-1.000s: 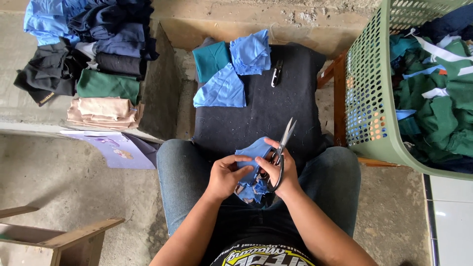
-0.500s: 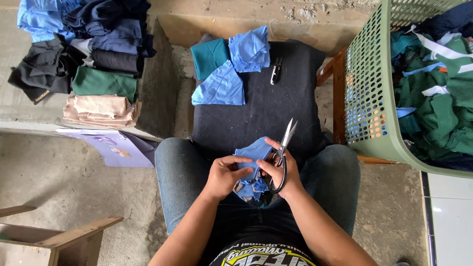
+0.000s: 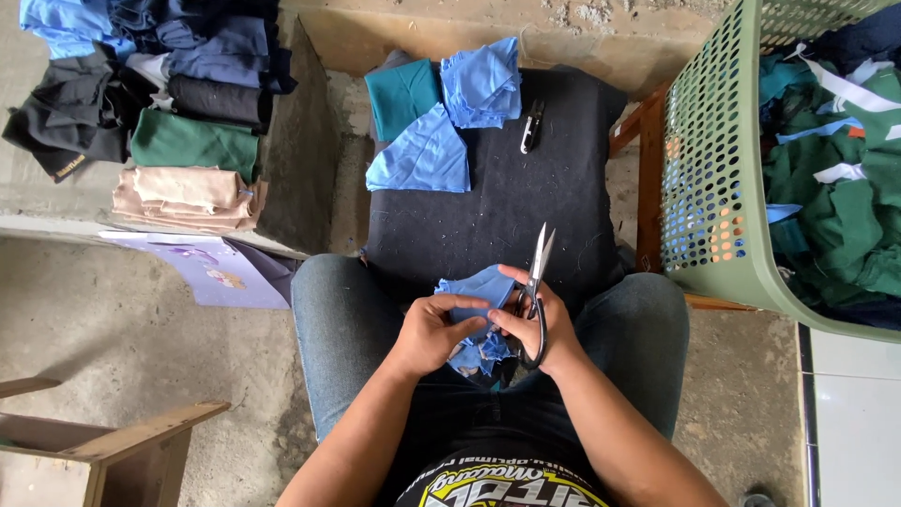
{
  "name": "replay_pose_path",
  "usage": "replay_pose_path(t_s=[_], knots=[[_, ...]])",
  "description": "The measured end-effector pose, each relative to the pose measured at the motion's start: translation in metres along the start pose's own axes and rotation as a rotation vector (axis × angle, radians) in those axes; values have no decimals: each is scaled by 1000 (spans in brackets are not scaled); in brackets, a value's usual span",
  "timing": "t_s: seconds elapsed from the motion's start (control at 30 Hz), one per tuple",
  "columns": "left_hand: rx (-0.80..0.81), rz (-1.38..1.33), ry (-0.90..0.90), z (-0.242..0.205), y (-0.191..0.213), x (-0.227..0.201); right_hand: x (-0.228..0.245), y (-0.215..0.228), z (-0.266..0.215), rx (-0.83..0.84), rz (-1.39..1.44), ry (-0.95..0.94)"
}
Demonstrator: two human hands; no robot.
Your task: Trimming the edges of small blue fabric pieces with scissors in a sewing factory
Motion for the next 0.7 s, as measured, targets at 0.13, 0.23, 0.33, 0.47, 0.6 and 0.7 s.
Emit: replay_pose_path(t_s=[0.13, 0.23, 0.33, 0.47, 0.6, 0.7], knots=[[22, 107, -13, 2, -1, 3, 17, 16, 2, 127, -76, -23], [50, 236, -29, 4, -1, 7, 7, 40, -6, 273, -14, 14], [112, 248, 6, 9, 4, 9, 23, 49, -33, 206, 31, -490], [155, 228, 44, 11, 7, 5, 45, 64, -49, 395, -320, -677], [206, 188, 66, 11, 2, 2, 50, 44, -46, 774, -671, -416], [265, 177, 57, 13, -3, 9, 48, 28, -45, 809, -705, -413]])
Point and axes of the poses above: each hand's wrist, its own z-axis towards the middle knuckle, its own y-axis out of the back of the hand, x = y × z, the point moved 9 cm from there along z, towards the middle knuckle, and after that the axes turned 14 degrees about y, right-handed, at the moved point
